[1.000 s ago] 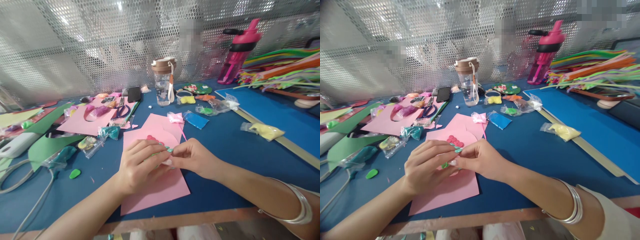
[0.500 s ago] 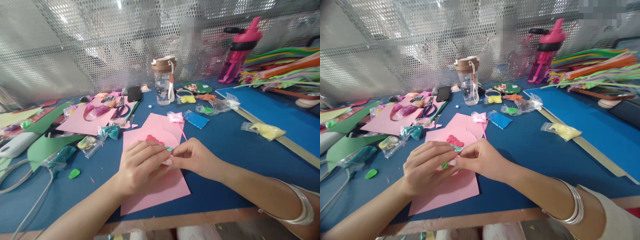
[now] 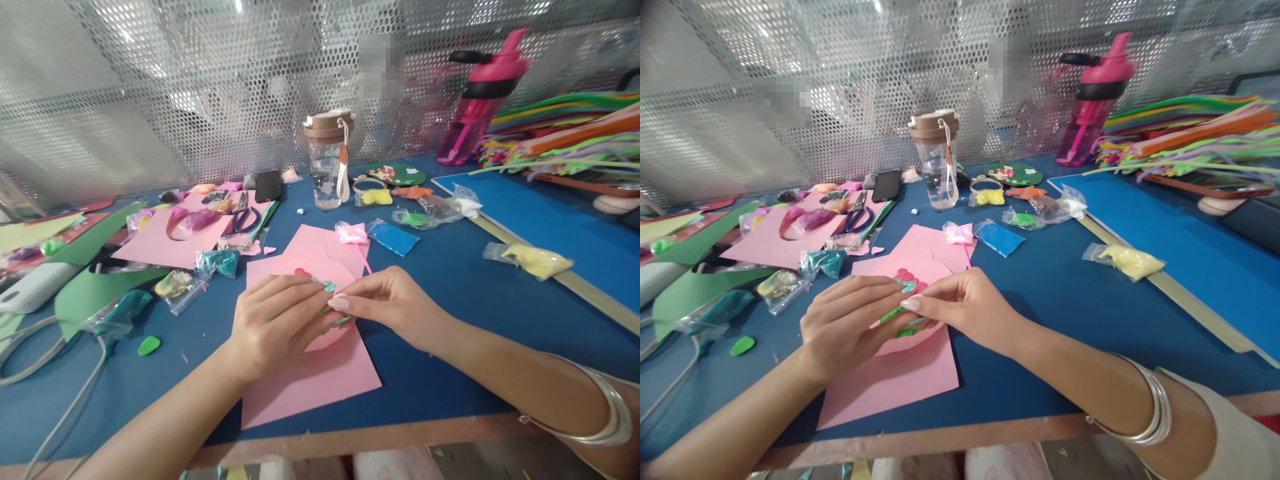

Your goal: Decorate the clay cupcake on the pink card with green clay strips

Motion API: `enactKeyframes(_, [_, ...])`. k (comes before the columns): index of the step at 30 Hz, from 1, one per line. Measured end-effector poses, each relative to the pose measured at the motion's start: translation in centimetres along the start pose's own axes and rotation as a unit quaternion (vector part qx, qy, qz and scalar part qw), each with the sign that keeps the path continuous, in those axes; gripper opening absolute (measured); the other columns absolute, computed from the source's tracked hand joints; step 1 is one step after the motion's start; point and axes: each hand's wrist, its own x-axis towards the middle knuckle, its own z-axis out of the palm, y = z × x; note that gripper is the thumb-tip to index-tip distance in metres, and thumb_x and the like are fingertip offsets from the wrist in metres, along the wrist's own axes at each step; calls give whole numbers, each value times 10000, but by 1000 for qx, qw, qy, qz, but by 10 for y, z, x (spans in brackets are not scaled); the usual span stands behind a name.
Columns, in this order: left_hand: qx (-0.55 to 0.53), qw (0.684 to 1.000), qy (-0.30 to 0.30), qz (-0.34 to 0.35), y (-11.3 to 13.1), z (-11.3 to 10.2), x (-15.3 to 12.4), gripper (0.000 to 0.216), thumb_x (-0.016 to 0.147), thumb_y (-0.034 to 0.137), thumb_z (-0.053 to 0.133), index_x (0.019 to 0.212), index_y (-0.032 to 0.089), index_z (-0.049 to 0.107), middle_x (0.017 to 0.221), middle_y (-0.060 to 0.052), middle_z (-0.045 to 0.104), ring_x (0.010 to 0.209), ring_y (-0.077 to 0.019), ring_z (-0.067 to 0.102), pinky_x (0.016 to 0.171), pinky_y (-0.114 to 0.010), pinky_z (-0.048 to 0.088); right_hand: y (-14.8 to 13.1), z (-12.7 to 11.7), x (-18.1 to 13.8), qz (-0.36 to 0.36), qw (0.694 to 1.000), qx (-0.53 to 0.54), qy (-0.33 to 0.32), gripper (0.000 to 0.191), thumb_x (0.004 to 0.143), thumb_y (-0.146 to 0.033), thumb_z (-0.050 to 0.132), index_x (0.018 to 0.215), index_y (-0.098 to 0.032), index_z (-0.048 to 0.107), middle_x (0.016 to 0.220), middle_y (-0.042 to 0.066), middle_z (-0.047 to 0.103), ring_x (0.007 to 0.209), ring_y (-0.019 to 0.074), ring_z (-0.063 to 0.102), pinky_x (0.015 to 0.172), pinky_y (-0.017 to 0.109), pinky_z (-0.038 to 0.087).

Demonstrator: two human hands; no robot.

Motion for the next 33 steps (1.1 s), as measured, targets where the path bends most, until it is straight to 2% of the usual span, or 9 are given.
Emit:
enactKeyframes(4, [-15,1000,-1,12,0,-1,2,62,780,184,637,817,135,636,762,-44,706,725,-165,662,630,-273,529,0,0,0,7,1000,18,-9,183,696,-264,720,863,-189,730,765,33,721,752,146,680,709,219,548])
enactKeyframes(11, [-40,999,-16,31,-1,-2,-1,52,815,142,571,812,131,621,795,-56,699,718,-146,646,616,-261,527,0,0,1,27,999,-19,-6,190,679,-281,730,858,-215,730,749,30,721,688,131,679,668,198,549])
enactKeyframes(17, [-44,998,-13,34,-1,-2,-1,37,782,142,618,813,121,622,778,-55,696,708,-148,643,620,-260,527,0,0,0,27,1000,-4,-7,191,672,-281,735,850,-212,733,749,26,720,688,142,680,683,221,556])
enactKeyframes(22, [-21,1000,-16,0,-1,-1,1,152,770,190,652,897,110,628,807,-68,696,739,-153,647,634,-261,527,0,3,0,12,1000,21,7,178,662,-259,745,827,-190,738,725,21,715,695,135,673,674,207,552])
enactKeyframes(26, [-29,999,-13,23,0,-1,2,73,802,172,605,848,122,632,807,-64,699,734,-149,648,623,-256,527,0,2,0,12,1000,8,2,187,679,-264,729,833,-159,733,763,38,718,729,158,676,699,236,554])
enactKeyframes(28, [-19,1000,-9,21,0,-1,2,66,785,165,624,839,127,632,793,-56,700,721,-147,650,618,-253,528,0,1,0,-1,1000,-18,2,193,730,-289,678,852,-147,727,774,45,717,730,166,678,703,253,554])
enactKeyframes(30, [3,1000,-3,6,-1,-2,2,90,757,155,654,842,133,634,771,-45,701,705,-148,653,619,-256,529,-1,-1,-1,-40,995,-85,36,209,793,-287,593,871,-139,718,793,53,716,730,169,678,688,262,552])
enactKeyframes(33, [43,999,-1,-18,-2,-2,1,98,744,160,664,839,146,643,757,-35,702,706,-153,658,634,-266,533,-1,-4,-5,-138,951,-252,118,235,796,-190,503,906,-142,705,865,61,714,774,184,674,700,286,541])
